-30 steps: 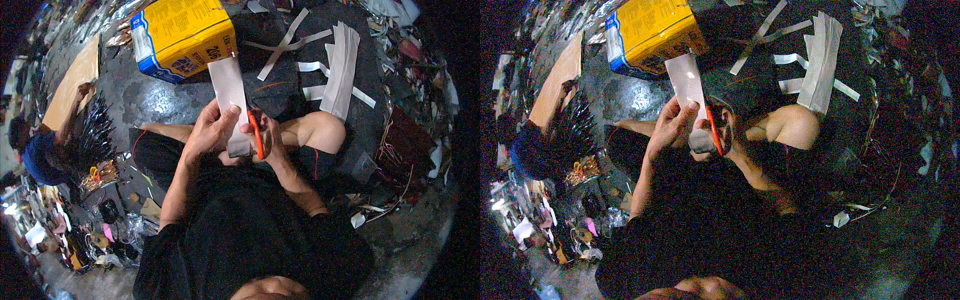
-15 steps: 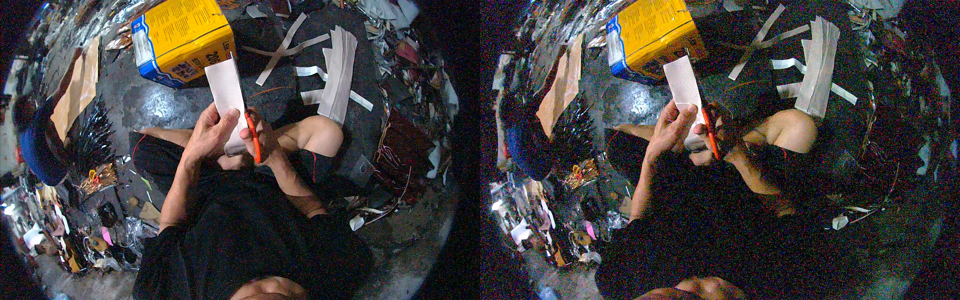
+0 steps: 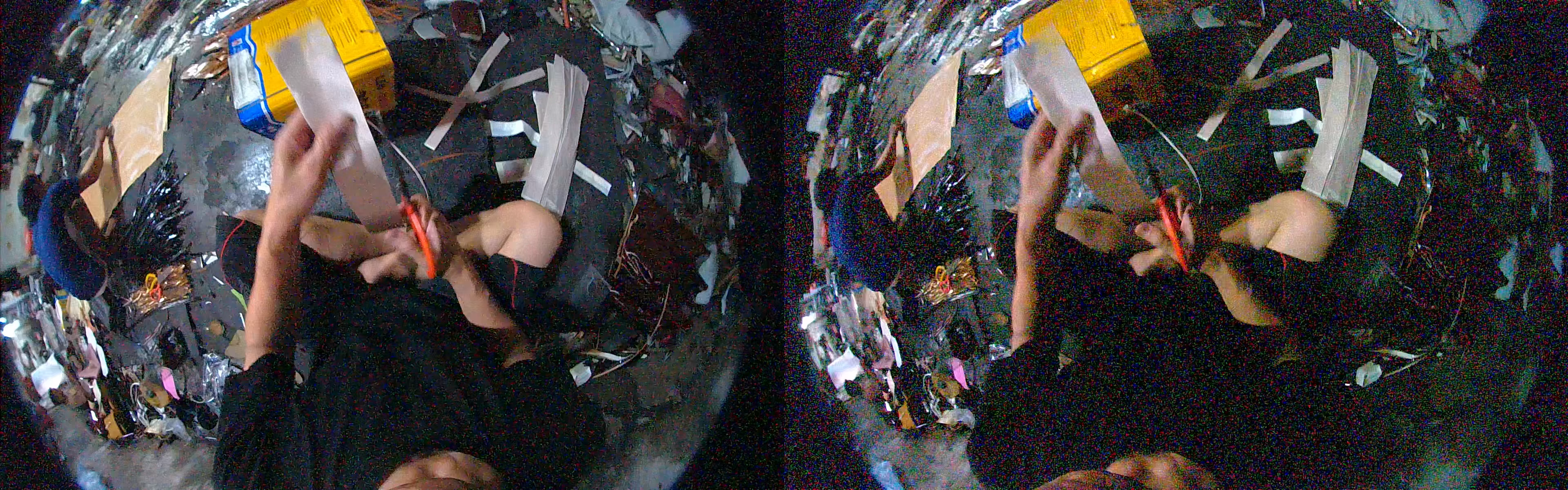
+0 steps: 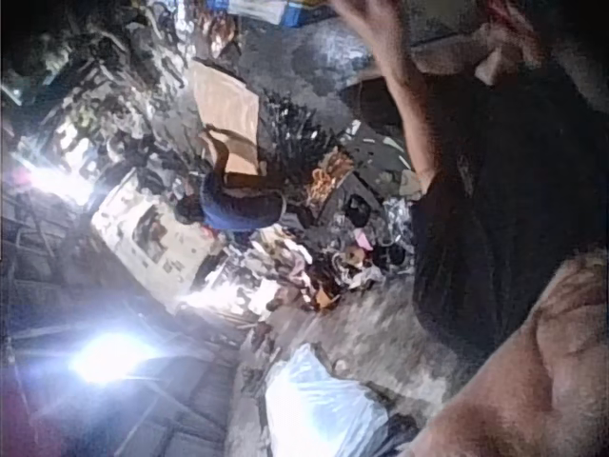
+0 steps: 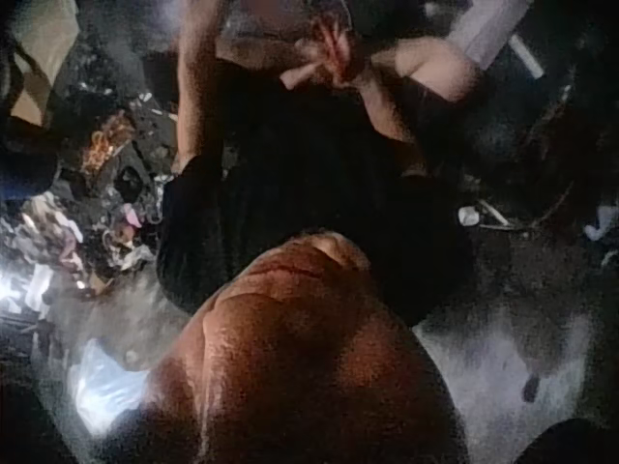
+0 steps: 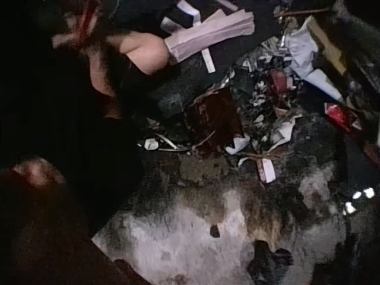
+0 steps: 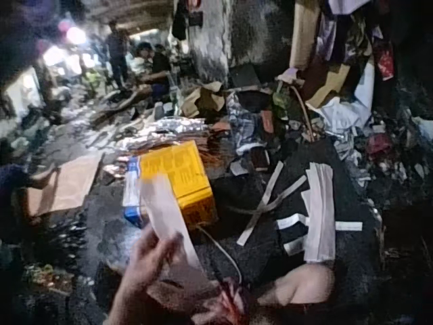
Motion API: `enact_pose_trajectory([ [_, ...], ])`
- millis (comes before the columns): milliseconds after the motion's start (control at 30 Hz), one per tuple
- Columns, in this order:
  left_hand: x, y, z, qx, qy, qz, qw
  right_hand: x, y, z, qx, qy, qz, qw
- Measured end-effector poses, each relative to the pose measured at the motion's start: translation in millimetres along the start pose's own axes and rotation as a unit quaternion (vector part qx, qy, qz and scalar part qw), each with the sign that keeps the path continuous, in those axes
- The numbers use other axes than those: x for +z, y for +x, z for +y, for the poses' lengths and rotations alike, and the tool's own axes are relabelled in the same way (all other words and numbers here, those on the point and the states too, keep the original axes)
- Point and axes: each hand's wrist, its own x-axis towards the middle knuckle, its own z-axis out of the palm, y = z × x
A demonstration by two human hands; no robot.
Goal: The person gathers thin wooden sticks, aligns them into bundles, and ties them with a rubber band. Then the person cuts strips of white paper using scissors.
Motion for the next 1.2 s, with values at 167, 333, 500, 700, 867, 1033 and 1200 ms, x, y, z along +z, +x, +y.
enact_pose_trajectory([
  [167,-36.4,99.5,32.3,0.110,0.043,0.072,0.990,-6.9,30.8,-51.7,0.252,0.406,-0.030,0.878],
  [333,-88.8,172.2,-0.4,0.164,0.186,0.130,0.960,22.1,108.9,-19.9,0.125,0.514,0.033,0.848],
  [500,-61.1,49.9,-32.3,0.010,0.228,-0.122,0.966,23.5,149.2,3.3,0.056,0.300,0.063,0.950],
  [700,-23.1,-19.6,-84.1,-0.160,0.012,-0.070,0.985,15.4,120.6,-29.6,0.076,0.152,0.104,0.980],
  [867,-24.7,-8.0,-81.0,-0.179,-0.085,-0.096,0.975,2.6,25.8,14.0,0.164,0.343,0.054,0.924],
  [1033,-21.9,-11.8,-85.5,-0.230,-0.127,-0.099,0.960,-6.1,-44.9,39.6,0.239,0.292,-0.212,0.901],
  [1200,-21.1,-19.8,-79.3,-0.182,-0.051,-0.125,0.974,18.8,-38.5,19.3,0.255,0.277,-0.173,0.910],
])
